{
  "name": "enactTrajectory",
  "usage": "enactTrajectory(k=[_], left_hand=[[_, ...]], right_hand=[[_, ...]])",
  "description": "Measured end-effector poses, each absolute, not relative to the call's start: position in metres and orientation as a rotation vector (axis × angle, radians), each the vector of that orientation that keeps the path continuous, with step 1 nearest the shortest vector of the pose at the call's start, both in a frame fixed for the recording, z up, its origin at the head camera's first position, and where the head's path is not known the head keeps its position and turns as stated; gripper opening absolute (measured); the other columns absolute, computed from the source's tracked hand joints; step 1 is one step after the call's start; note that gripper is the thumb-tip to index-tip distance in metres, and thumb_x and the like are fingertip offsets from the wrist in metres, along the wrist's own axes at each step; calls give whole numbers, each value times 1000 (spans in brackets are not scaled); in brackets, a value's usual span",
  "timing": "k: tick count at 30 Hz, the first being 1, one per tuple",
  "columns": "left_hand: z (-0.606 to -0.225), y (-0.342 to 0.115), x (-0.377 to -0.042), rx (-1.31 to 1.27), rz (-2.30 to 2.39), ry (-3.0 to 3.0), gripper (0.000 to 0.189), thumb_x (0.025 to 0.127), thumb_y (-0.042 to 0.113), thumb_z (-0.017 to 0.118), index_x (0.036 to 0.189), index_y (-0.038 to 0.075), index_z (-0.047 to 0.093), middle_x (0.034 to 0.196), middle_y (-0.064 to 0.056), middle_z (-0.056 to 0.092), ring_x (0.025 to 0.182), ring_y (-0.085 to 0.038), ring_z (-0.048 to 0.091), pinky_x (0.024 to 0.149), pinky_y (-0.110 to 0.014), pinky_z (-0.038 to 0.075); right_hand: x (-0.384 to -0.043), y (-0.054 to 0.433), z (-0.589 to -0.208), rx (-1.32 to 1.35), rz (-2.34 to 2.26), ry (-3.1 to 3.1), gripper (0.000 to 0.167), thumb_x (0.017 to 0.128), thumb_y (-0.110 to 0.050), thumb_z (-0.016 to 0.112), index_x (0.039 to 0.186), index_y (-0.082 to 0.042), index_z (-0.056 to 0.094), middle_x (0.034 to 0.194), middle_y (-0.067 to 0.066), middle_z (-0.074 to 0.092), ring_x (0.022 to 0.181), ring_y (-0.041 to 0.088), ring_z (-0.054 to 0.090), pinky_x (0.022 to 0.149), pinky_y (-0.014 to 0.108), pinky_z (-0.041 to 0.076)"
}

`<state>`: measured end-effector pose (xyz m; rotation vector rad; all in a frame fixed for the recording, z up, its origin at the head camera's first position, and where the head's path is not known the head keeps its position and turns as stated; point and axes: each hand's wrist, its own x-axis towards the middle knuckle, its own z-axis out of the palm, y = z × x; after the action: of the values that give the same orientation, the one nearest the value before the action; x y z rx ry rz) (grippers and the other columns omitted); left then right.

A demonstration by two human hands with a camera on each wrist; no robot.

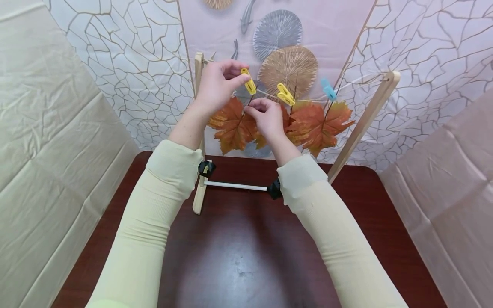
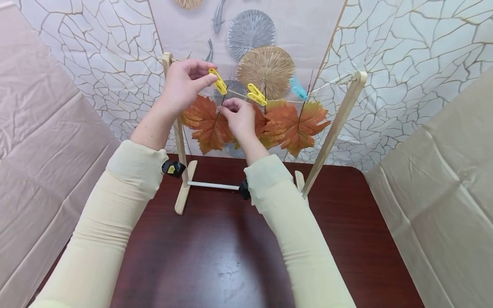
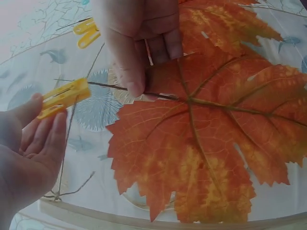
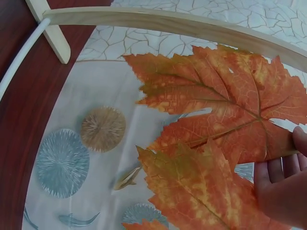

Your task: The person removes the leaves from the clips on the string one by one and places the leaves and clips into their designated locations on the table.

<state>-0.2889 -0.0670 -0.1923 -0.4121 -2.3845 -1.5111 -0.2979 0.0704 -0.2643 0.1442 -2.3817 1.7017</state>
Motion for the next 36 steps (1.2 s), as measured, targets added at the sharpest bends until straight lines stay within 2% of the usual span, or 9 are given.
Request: enactTrajectory(k=[8,11,19,26,36], left_hand=[[-189,-74,-283,-457,-1807,-2041,25,84,9,68,107,-1,66,92,-5,68,85,-11,63,85,-21,50],[-192,-79,-279,-448,-1845,-2040,25,84,8,68,106,-2,66,88,0,67,84,-10,63,85,-21,50],[-213,-100,-276,-398,-1839,-2077,24,84,6,68,106,-3,65,83,3,66,78,-6,61,80,-19,50],[-232,-116,-274,-350,-1830,-2116,24,84,8,68,106,-1,65,85,4,66,79,-5,61,81,-19,51],[-249,-130,-270,-308,-1769,-2188,27,86,11,67,109,-2,64,85,7,65,77,-3,60,75,-15,49]], right_hand=[[-292,77,-276,136,1680,-2434,14,86,-18,67,88,-4,65,72,-6,58,69,9,50,59,21,42],[-290,80,-281,142,1674,-2446,15,86,-17,67,88,-3,65,70,-7,57,69,9,50,59,20,43],[-280,81,-292,242,1666,-2496,15,85,-16,68,88,-2,65,67,-12,58,66,7,49,60,21,40],[-272,79,-300,289,1674,-2519,14,85,-15,68,88,-2,65,67,-11,59,67,8,50,61,22,41],[-262,80,-307,352,1686,-2545,11,85,-14,68,86,-3,64,69,-11,60,66,9,51,58,22,42]])
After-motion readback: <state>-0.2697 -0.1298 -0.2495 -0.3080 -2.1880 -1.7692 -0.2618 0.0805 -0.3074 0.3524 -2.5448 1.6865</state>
